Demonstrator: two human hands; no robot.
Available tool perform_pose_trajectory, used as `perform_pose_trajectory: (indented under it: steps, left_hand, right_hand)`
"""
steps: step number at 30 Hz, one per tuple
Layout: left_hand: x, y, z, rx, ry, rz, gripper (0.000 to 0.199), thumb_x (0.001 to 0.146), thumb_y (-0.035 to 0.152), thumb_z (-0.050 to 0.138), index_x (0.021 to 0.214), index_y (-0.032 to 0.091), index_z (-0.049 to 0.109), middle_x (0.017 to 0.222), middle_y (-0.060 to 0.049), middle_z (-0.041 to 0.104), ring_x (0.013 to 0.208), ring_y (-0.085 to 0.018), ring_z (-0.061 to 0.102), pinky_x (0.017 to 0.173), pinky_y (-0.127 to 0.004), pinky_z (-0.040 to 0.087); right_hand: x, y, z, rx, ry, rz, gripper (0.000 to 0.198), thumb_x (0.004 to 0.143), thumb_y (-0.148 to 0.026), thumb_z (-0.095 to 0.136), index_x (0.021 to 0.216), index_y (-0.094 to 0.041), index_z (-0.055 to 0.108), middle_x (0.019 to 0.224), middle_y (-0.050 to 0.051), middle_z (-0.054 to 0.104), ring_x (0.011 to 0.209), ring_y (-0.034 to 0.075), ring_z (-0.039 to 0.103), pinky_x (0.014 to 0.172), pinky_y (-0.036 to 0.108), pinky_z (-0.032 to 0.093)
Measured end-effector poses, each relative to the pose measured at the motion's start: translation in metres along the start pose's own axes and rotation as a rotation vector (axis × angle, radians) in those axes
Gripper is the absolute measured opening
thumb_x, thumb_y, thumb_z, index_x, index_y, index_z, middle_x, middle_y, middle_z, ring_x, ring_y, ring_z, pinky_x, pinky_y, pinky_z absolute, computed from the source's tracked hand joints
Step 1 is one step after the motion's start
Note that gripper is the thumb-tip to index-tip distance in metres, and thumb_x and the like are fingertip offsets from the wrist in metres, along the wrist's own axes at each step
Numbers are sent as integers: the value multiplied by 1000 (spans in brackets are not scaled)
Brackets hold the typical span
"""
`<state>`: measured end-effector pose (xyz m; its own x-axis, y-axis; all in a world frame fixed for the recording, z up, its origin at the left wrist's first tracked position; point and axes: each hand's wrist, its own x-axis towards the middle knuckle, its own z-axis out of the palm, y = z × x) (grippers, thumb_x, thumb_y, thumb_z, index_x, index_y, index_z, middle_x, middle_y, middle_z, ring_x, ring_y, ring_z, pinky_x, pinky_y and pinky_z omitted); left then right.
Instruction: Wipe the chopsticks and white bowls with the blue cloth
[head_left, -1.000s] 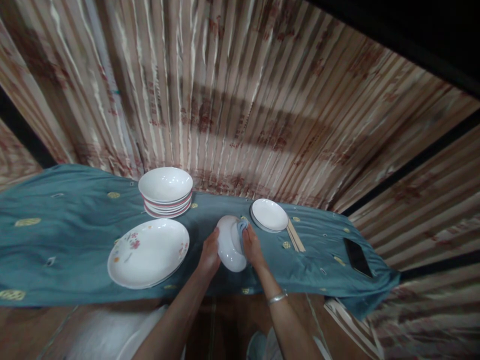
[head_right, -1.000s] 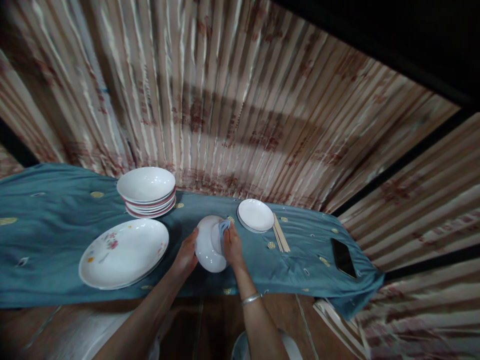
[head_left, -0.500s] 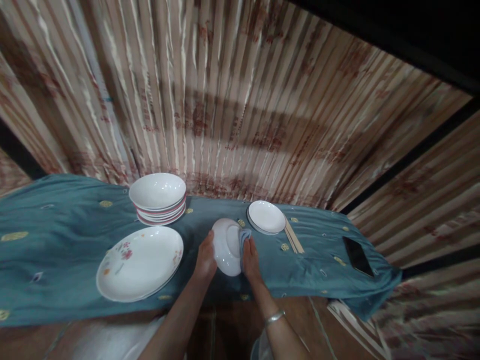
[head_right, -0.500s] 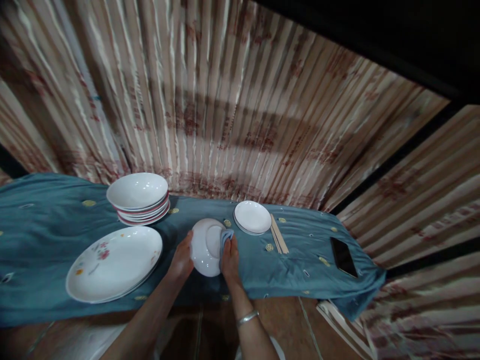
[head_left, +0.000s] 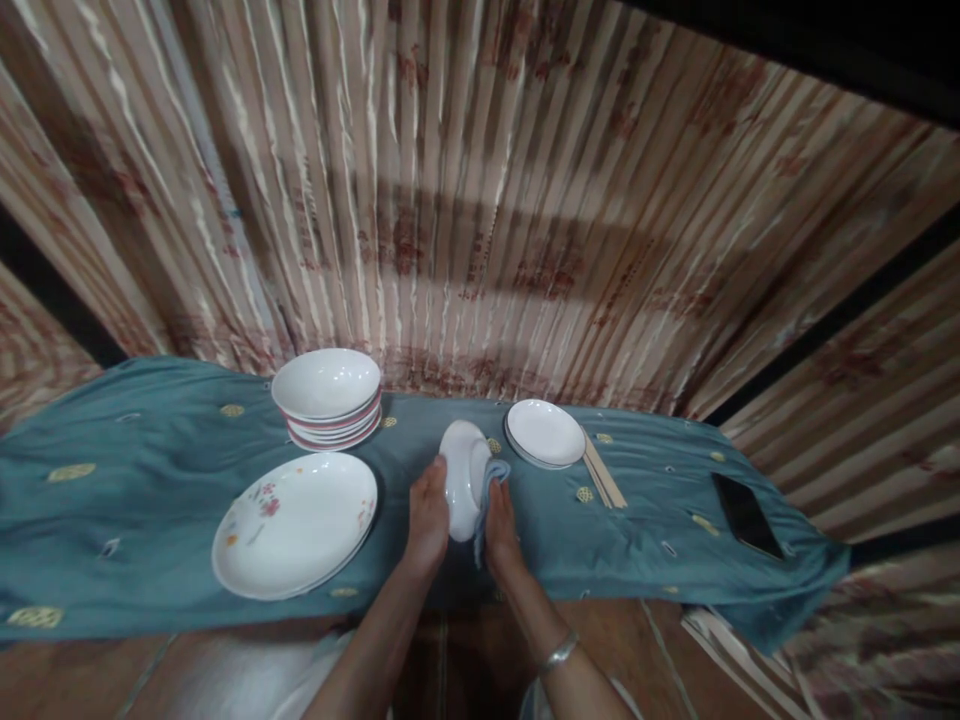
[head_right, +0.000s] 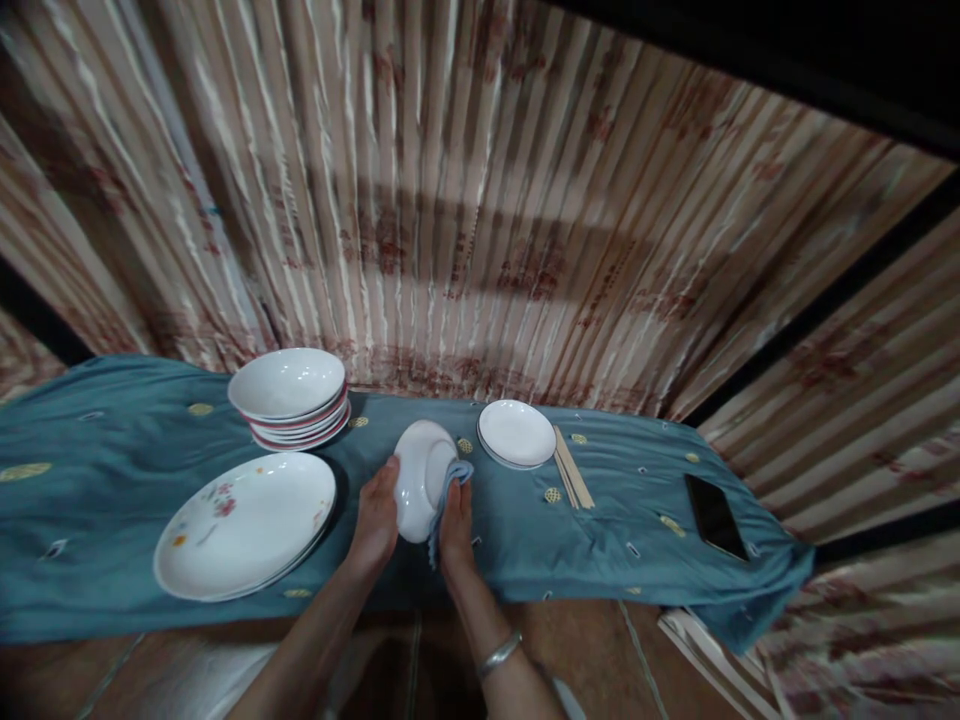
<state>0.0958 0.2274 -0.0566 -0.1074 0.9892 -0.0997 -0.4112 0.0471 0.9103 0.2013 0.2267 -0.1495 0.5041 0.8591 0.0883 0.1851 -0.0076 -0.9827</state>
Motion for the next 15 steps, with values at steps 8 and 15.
perform_pose_trajectory:
  steps: [8,15]
  left_hand:
    - [-30,8,15,342,-177,237,21,80,34,60,77,18,73,68,-3,69,67,-20,63,69,-26,46]
    - [-36,-20,13,715,-459,580,37,92,30,39,115,16,63,116,-11,67,107,-22,63,99,-38,45]
  right_hand:
    - [-40,-41,-4,548,-116,283,54,84,-58,46,108,-12,63,109,12,69,103,25,65,85,37,54]
    - [-49,-66,-30,832,-94,651,25,71,-44,68,77,-19,67,79,2,73,85,18,69,76,26,55]
